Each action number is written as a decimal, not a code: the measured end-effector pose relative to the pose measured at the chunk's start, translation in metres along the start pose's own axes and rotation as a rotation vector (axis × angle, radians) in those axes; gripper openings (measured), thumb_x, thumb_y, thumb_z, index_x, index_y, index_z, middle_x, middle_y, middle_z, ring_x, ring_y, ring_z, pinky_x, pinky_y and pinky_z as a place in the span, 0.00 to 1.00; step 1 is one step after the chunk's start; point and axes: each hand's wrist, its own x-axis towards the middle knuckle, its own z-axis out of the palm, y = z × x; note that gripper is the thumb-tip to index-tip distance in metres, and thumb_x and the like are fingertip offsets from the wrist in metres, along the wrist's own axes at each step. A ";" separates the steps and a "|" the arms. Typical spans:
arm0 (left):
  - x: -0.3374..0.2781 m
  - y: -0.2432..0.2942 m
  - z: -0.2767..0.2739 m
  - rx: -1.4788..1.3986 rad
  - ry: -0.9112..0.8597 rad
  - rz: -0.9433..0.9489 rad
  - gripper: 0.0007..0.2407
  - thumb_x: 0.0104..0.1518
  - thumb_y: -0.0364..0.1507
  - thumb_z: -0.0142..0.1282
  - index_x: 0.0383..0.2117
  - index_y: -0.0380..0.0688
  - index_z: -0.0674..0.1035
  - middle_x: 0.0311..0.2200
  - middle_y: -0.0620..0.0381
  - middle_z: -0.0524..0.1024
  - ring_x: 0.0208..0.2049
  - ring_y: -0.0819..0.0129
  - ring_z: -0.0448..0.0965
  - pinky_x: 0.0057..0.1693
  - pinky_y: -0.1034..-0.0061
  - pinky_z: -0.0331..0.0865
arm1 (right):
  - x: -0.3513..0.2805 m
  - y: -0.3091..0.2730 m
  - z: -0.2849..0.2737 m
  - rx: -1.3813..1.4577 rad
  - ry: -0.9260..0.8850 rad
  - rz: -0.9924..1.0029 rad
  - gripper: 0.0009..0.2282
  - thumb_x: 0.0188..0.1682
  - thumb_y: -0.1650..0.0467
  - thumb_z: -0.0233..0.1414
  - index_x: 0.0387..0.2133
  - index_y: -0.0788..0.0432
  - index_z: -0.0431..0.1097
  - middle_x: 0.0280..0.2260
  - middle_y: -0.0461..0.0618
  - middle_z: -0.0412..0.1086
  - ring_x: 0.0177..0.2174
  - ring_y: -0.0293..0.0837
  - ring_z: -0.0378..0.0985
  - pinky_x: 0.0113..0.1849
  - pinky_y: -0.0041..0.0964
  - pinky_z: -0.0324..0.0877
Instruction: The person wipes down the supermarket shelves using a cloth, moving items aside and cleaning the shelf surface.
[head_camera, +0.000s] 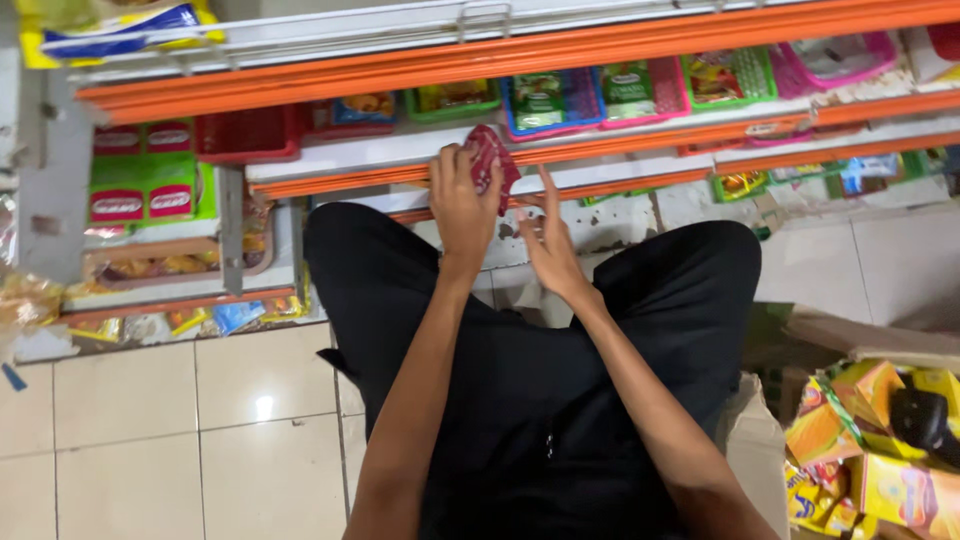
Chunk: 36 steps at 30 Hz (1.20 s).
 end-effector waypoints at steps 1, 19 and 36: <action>-0.001 0.002 -0.001 -0.011 0.041 0.018 0.13 0.58 0.30 0.63 0.43 0.34 0.78 0.45 0.45 0.71 0.48 0.46 0.72 0.52 0.57 0.69 | 0.006 -0.004 0.004 -0.001 0.015 0.007 0.30 0.59 0.72 0.46 0.71 0.53 0.37 0.56 0.55 0.66 0.37 0.42 0.77 0.38 0.34 0.73; 0.001 0.012 -0.001 -0.191 -0.043 0.120 0.10 0.58 0.21 0.53 0.44 0.32 0.75 0.35 0.48 0.78 0.40 0.51 0.76 0.49 0.60 0.66 | 0.041 -0.021 0.034 -0.167 0.465 -0.188 0.24 0.46 0.76 0.61 0.56 0.61 0.63 0.46 0.64 0.69 0.47 0.61 0.75 0.47 0.48 0.71; 0.004 0.013 0.002 -0.173 -0.342 0.018 0.05 0.58 0.20 0.55 0.37 0.37 0.75 0.40 0.48 0.70 0.44 0.53 0.73 0.52 0.61 0.66 | 0.069 0.033 -0.015 -0.085 1.018 -0.160 0.20 0.57 0.67 0.55 0.56 0.70 0.62 0.47 0.65 0.74 0.47 0.54 0.79 0.49 0.47 0.71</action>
